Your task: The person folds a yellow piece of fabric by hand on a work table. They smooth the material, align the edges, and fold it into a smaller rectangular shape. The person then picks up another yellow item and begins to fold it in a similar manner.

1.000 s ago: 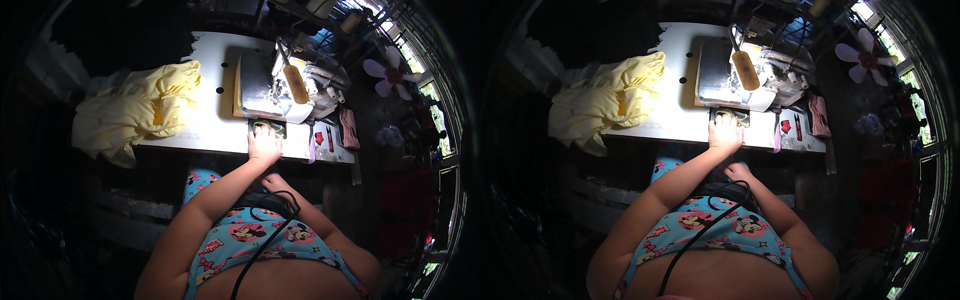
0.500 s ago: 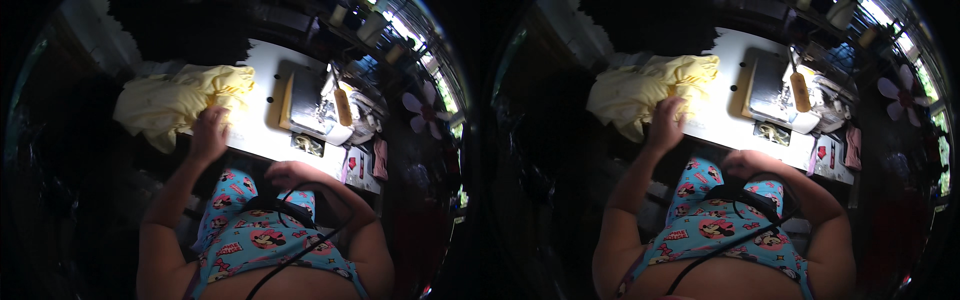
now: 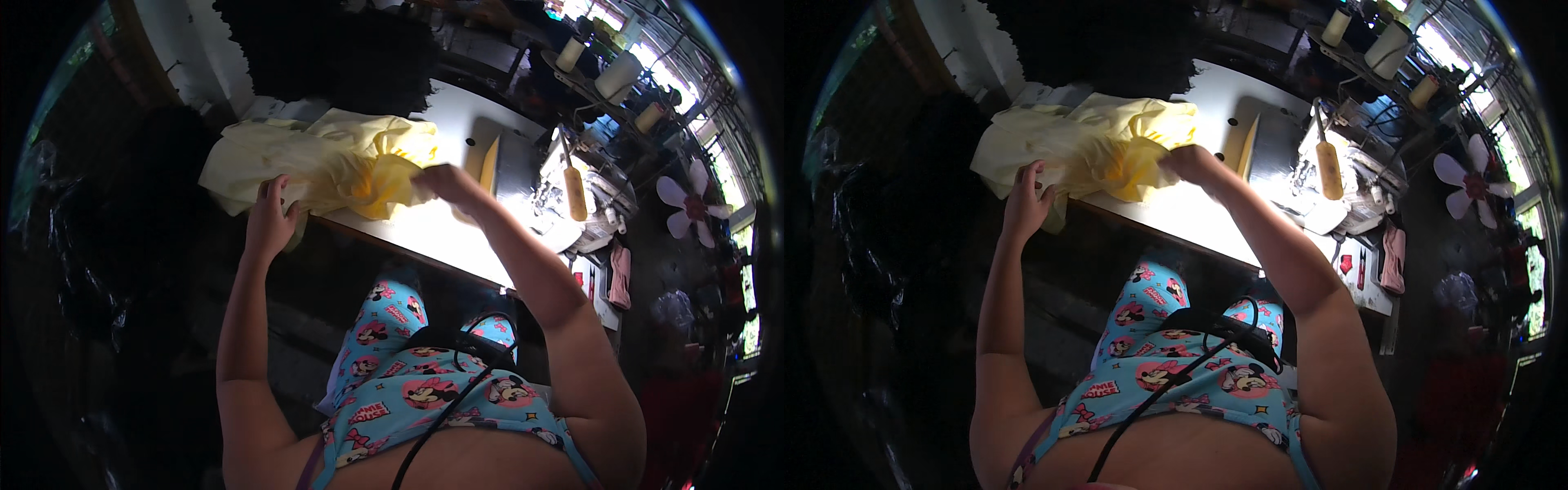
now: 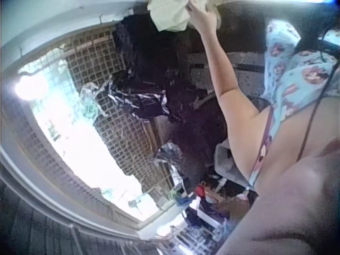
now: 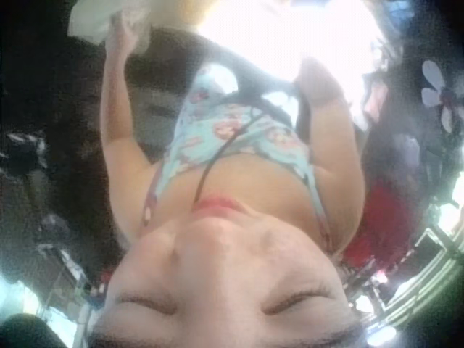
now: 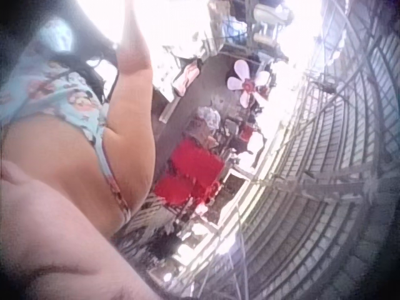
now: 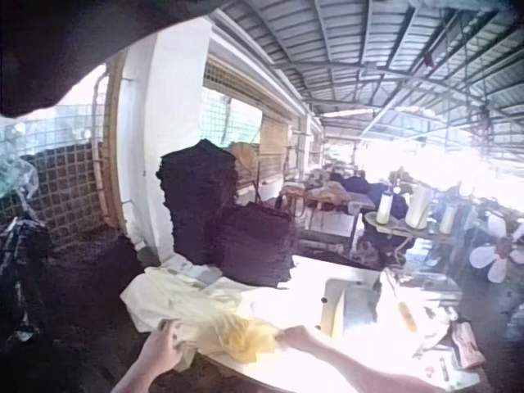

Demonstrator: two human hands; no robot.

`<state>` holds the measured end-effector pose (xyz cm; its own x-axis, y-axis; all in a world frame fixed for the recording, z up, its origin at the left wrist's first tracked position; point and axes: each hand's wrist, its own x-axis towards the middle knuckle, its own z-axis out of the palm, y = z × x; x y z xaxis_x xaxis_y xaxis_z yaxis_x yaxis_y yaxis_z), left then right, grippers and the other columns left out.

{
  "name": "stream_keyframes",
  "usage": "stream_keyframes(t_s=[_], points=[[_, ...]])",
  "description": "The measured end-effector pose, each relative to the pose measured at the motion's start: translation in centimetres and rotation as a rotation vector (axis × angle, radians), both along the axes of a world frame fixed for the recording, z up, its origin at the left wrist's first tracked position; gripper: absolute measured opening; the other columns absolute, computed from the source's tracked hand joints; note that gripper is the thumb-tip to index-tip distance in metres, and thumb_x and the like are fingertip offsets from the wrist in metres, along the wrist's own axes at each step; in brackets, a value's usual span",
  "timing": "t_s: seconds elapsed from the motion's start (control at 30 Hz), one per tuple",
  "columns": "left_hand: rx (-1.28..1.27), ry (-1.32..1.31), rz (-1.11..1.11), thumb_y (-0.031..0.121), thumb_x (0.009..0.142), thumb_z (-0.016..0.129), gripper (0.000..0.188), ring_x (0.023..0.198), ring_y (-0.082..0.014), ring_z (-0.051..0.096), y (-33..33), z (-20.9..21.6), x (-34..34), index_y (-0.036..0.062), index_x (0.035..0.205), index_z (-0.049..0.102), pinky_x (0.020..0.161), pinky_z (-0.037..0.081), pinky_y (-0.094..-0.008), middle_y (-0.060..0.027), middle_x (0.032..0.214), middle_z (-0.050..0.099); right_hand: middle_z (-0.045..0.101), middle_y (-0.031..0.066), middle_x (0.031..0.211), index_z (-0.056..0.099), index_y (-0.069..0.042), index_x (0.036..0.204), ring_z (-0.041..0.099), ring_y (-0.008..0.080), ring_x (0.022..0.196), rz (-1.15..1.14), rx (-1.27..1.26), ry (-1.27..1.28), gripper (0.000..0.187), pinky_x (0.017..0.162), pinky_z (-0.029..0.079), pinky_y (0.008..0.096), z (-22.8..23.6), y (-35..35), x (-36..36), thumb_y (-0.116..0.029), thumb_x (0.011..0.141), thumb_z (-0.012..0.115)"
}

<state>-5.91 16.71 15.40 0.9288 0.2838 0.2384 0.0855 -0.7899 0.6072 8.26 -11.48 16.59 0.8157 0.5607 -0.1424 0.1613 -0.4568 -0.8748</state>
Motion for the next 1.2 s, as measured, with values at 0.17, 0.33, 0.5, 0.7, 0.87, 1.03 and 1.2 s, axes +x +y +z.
stream_keyframes(t_s=[0.17,0.33,0.5,0.7,0.87,1.03,1.2], points=[[0.202,-0.257,-0.07,0.014,0.072,0.071,0.078,0.12,-0.038,0.037,0.5,-2.1,1.8,0.0054,0.134,0.024,0.096,0.039,-0.043,-0.021,0.133,0.031,0.059,0.0087,0.095,0.055,-0.006,0.1,0.058,0.0205,0.086,-0.122,0.752,0.315,0.024,0.071,0.049,0.0369,13.9,8.1,2.1,-0.019,0.082,0.062],[0.105,-0.399,-0.095,0.023,0.065,0.079,0.106,0.127,-0.048,0.02,-2.2,-1.1,6.0,0.0058,0.14,0.007,0.1,0.032,-0.0533,-0.0315,0.139,0.008,0.052,0.009,0.085,0.053,-0.011,0.095,0.056,0.024,0.077,0.079,0.982,0.001,0.022,0.066,0.05,0.0411,25.8,9.4,7.3,-0.023,0.079,0.061],[0.034,-0.466,-0.027,0.032,0.066,0.078,0.108,0.131,-0.0457,0.011,-2.8,3.7,4.9,0.0061,0.141,0.004,0.104,0.023,-0.0535,-0.0281,0.142,0.002,0.055,0.0073,0.078,0.056,-0.011,0.083,0.057,0.022,0.07,0.037,1.143,-0.161,0.009,0.06,0.049,0.0382,35.6,11.3,2.5,-0.02,0.08,0.056],[0.105,-0.744,-0.08,0.036,0.07,0.074,0.099,0.131,-0.0453,0.008,-5.5,10.6,4.7,0.0066,0.14,0.011,0.103,0.025,-0.0539,-0.0258,0.143,-0.001,0.059,0.0083,0.079,0.058,-0.01,0.084,0.058,0.0234,0.067,-0.05,1.079,-0.401,0.013,0.059,0.048,0.0374,38.4,12.0,2.1,-0.022,0.081,0.055],[0.097,-0.739,0.023,0.034,0.077,0.068,0.086,0.131,-0.0447,0.011,-1.9,12.2,6.2,0.0066,0.14,0.015,0.103,0.026,-0.0515,-0.0249,0.142,0.003,0.06,0.0188,0.082,0.057,-0.003,0.086,0.059,0.0301,0.067,-0.235,1.017,-0.913,0.028,0.061,0.046,0.0416,36.0,11.9,-1.9,-0.029,0.084,0.048],[0.012,-0.5,0.124,0.029,0.079,0.063,0.06,0.119,-0.0373,0.041,0.3,11.0,8.9,0.0025,0.126,0.038,0.095,0.038,-0.0428,-0.024,0.126,0.04,0.061,0.0238,0.084,0.058,0.0,0.086,0.06,0.0343,0.074,-0.34,0.757,-1.169,0.029,0.065,0.045,0.0441,33.2,14.3,2.5,-0.026,0.084,0.047],[0.178,0.101,0.292,0.025,0.078,0.061,0.042,0.106,-0.0333,0.054,8.0,3.9,12.4,0.0028,0.113,0.051,0.089,0.044,-0.0392,-0.0198,0.109,0.055,0.059,0.0172,0.092,0.053,-0.002,0.099,0.059,0.0281,0.085,0.014,0.071,-0.829,0.021,0.072,0.047,0.0395,20.4,15.4,15.5,-0.013,0.081,0.056]])
